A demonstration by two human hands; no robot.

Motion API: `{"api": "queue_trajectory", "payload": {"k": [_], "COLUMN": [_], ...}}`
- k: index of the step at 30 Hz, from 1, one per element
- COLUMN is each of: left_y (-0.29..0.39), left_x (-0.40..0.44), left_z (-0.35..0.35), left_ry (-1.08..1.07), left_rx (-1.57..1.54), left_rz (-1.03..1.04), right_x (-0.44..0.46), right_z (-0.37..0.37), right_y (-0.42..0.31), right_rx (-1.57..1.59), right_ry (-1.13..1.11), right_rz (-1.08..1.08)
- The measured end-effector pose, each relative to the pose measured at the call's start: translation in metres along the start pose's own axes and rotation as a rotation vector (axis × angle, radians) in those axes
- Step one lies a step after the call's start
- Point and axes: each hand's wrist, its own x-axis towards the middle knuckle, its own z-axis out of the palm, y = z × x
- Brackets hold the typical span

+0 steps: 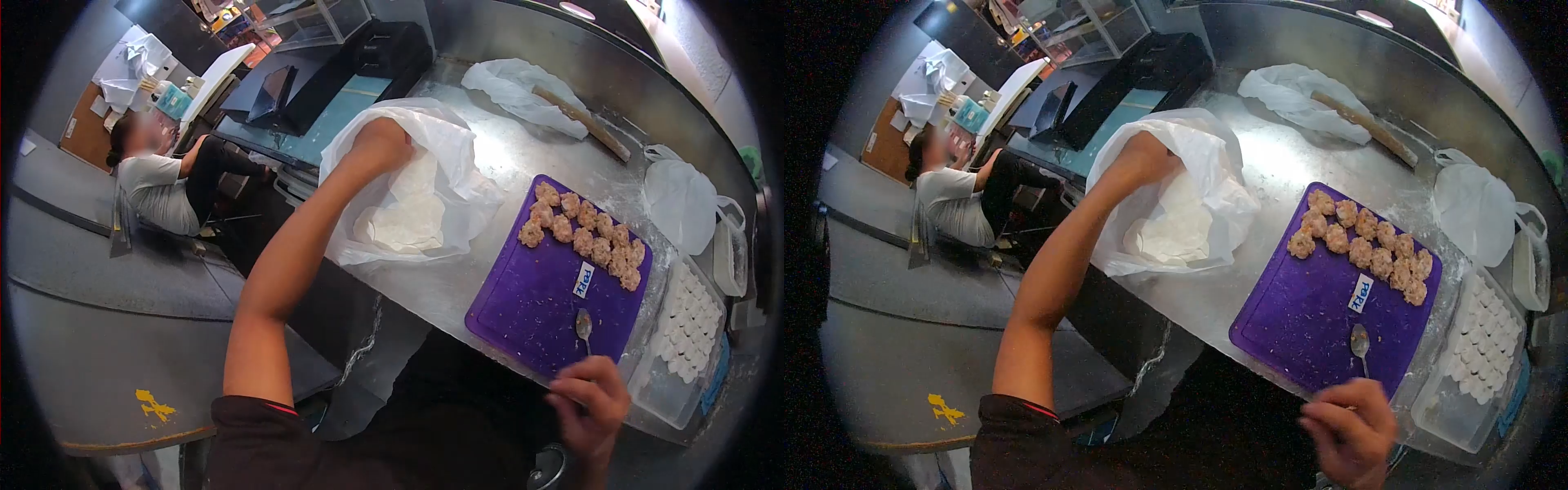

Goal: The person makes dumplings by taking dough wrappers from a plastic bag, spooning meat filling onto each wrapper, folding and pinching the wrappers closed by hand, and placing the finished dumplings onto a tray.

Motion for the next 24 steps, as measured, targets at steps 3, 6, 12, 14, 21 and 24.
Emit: {"api": "queue_trajectory", "payload": {"k": [3,6,12,14,21,24], "left_y": [0.025,0.026,0.037,0.041,0.052,0.047], "left_x": [-0.038,-0.063,-0.104,-0.114,-0.137,-0.139], "left_z": [-0.019,-0.001,-0.001,0.003,0.0,0.0], "left_ry": [0.053,0.127,0.345,0.432,0.461,0.399], "left_rx": [0.034,0.025,-0.177,-0.26,-0.363,-0.419], "left_rz": [-0.014,-0.079,0.077,0.155,0.209,0.272], "right_x": [0.042,0.093,0.179,0.196,0.235,0.234], "right_z": [0.029,0.07,0.148,0.171,0.219,0.232], "right_y": [-0.01,-0.007,0.058,0.071,0.095,0.107], "right_rx": [0.177,0.173,0.261,0.234,0.929,0.946], "right_ry": [-0.257,-0.31,-0.123,-0.082,-0.13,-0.08], "right_rz": [-0.062,-0.118,0.062,0.129,0.751,0.705]}}
